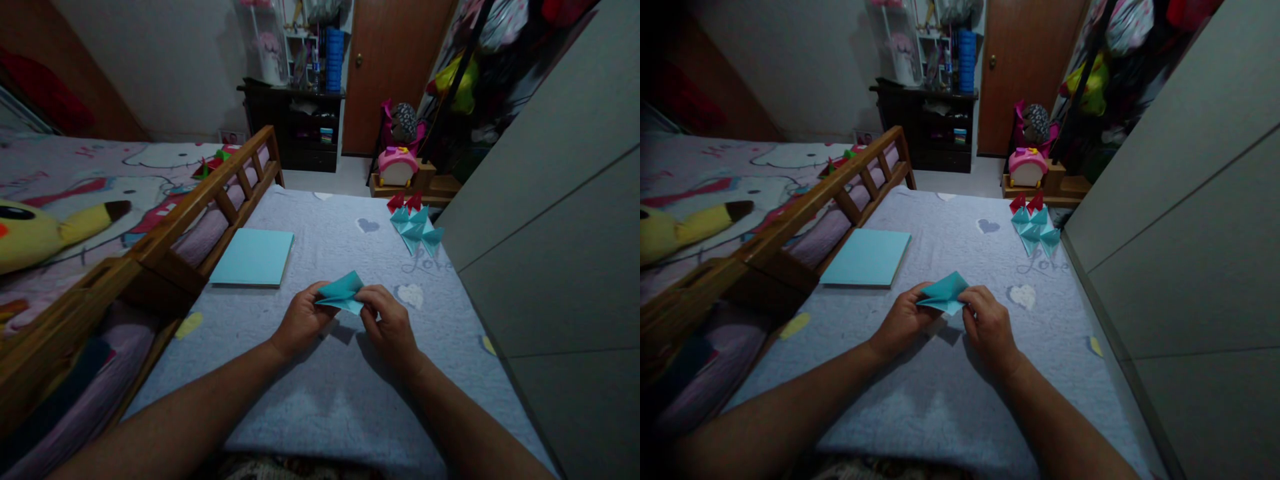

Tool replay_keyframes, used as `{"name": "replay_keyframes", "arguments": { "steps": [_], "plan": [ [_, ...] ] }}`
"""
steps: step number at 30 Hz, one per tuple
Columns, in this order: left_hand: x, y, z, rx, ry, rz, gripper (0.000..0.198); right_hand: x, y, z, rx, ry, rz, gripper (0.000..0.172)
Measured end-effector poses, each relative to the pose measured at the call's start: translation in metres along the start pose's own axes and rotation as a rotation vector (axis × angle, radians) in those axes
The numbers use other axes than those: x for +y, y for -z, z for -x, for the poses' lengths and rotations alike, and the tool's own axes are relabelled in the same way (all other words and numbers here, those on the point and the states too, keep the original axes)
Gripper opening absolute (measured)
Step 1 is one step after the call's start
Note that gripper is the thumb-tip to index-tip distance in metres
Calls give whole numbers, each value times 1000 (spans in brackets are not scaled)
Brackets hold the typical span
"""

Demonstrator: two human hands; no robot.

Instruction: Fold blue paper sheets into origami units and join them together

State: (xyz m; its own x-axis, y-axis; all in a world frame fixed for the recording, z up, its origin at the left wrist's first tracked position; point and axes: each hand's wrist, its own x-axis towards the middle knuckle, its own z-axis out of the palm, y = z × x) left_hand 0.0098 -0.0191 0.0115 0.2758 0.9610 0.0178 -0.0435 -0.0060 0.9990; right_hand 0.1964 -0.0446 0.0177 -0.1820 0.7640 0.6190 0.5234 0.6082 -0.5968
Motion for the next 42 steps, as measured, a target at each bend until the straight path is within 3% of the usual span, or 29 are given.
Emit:
{"name": "replay_keyframes", "arguments": {
  "steps": [5, 8, 14, 23, 31, 42],
  "plan": [
    [-3, 2, -1, 9, -19, -57, 10, -1, -1, 1, -6, 16, -25, 21],
    [-5, 1, -2, 41, 13, 24, 14, -2, -1, 0, -9, 33, -54, 23],
    [-1, -3, 0, -19, 122, 199, 14, 0, 0, 2, -50, 72, -64, 26],
    [1, -3, 0, -42, 59, 171, 12, 0, 0, 3, -84, 91, -60, 29],
    [-3, -2, 1, 36, 58, 129, 17, -4, 0, 4, 68, 25, 28, 27],
    [-1, -1, 0, 108, 23, 126, 15, -3, -1, 4, 69, 18, 26, 27]
  ]
}}
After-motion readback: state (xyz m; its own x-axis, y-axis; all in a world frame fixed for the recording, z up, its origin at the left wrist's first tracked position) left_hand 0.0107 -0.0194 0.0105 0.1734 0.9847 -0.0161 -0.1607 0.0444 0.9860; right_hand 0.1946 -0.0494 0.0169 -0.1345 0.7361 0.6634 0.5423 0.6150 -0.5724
